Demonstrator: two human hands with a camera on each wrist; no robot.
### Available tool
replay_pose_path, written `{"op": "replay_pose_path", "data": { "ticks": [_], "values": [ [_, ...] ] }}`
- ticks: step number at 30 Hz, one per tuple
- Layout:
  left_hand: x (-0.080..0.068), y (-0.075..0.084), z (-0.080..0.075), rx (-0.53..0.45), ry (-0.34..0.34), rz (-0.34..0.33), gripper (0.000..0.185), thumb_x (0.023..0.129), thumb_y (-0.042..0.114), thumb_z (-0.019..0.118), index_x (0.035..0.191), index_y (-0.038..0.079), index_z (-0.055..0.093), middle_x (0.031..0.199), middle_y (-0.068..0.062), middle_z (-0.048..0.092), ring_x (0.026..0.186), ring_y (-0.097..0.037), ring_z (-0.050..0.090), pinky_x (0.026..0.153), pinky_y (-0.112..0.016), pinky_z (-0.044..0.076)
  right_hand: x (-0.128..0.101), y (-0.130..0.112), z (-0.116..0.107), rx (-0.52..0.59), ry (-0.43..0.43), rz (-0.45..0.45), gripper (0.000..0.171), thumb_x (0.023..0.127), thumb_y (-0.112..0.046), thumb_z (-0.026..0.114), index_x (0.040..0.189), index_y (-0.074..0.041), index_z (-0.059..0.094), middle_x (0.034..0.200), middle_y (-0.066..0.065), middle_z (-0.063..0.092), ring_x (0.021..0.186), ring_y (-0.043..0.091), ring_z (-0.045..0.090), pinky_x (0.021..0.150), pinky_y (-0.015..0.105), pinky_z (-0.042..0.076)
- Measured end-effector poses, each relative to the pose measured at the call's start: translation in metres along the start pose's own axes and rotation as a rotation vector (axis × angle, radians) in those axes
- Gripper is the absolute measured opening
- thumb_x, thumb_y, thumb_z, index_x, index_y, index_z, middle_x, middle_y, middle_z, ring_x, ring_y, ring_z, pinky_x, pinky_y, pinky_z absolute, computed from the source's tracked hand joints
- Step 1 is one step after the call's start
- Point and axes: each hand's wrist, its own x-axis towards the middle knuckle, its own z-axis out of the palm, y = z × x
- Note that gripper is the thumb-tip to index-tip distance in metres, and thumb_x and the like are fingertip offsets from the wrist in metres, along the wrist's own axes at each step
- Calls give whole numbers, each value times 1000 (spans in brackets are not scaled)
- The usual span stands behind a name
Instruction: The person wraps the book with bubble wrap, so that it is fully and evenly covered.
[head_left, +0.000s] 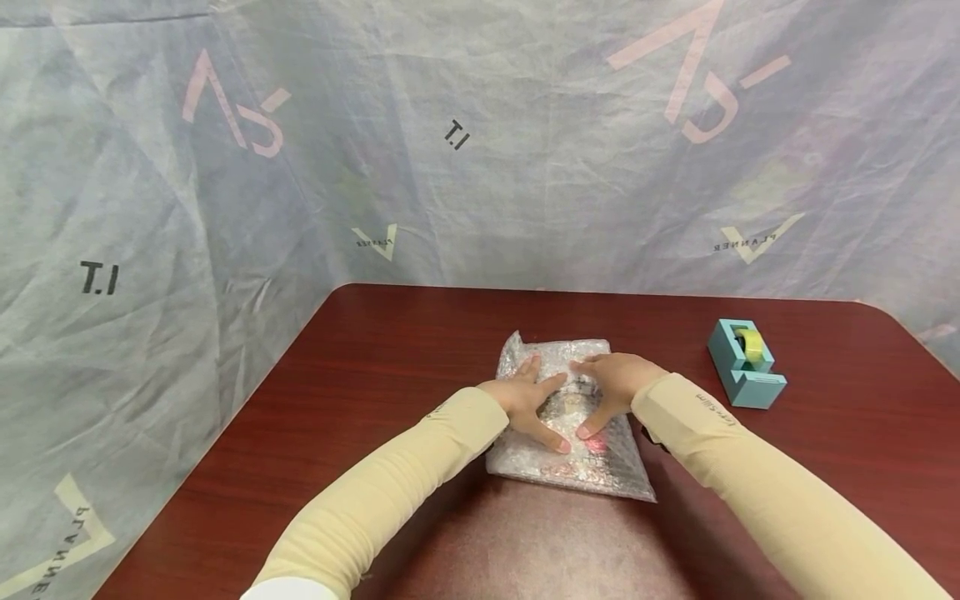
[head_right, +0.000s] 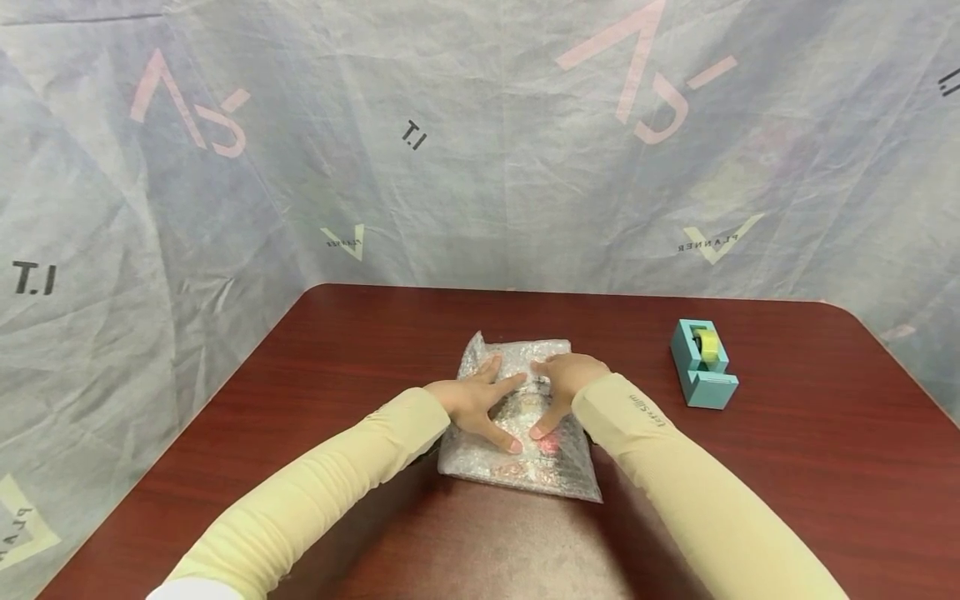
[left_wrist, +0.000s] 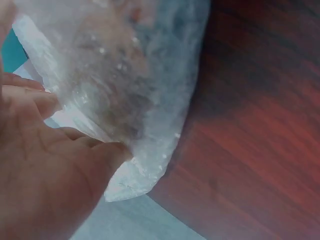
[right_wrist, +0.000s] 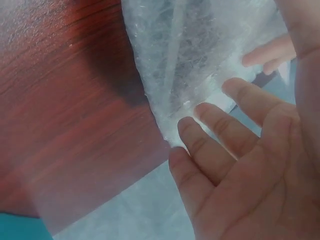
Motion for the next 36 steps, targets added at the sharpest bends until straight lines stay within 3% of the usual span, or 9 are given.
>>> {"op": "replay_pose_path", "data": {
  "ticks": [5,8,17,25,30,36],
  "values": [
    [5,2,1,2,1,12,105,87,59,74,165,27,13,169,-17,-9,156,-25,-4,123,-44,17,-5,14,-4,154,-106,6,96,88,-52,76,159,-4,33,161,29,28,144,52,29,113,66,29],
    [6,4,1,2,-8,21,105,88,59,73,166,26,11,168,-18,-10,156,-27,-5,124,-44,16,-7,17,-2,174,-113,27,91,90,-45,76,160,-7,32,163,27,24,146,52,26,112,67,28],
    [9,5,2,-8,-16,41,106,87,58,74,166,24,11,168,-19,-10,156,-28,-4,123,-46,16,-10,15,8,110,14,28,89,83,-38,85,154,-6,44,156,28,37,140,51,38,108,62,38],
    [10,6,2,-15,3,23,105,85,58,77,165,26,17,169,-17,-6,156,-25,-2,123,-46,19,-13,21,8,189,37,-1,87,86,-35,83,156,-6,41,159,29,31,142,54,31,108,67,34],
    [10,6,2,-6,7,9,105,84,59,77,165,26,19,169,-16,-4,156,-25,1,123,-46,21,-17,25,8,244,126,-43,69,94,-30,76,151,-4,48,160,27,32,140,51,37,107,66,37],
    [7,2,2,-20,13,-2,105,84,58,78,165,26,20,170,-16,-3,156,-25,2,122,-47,22,-20,28,10,280,238,-81,46,101,-20,65,143,-4,58,151,25,47,138,47,44,105,64,41]
  ]
}}
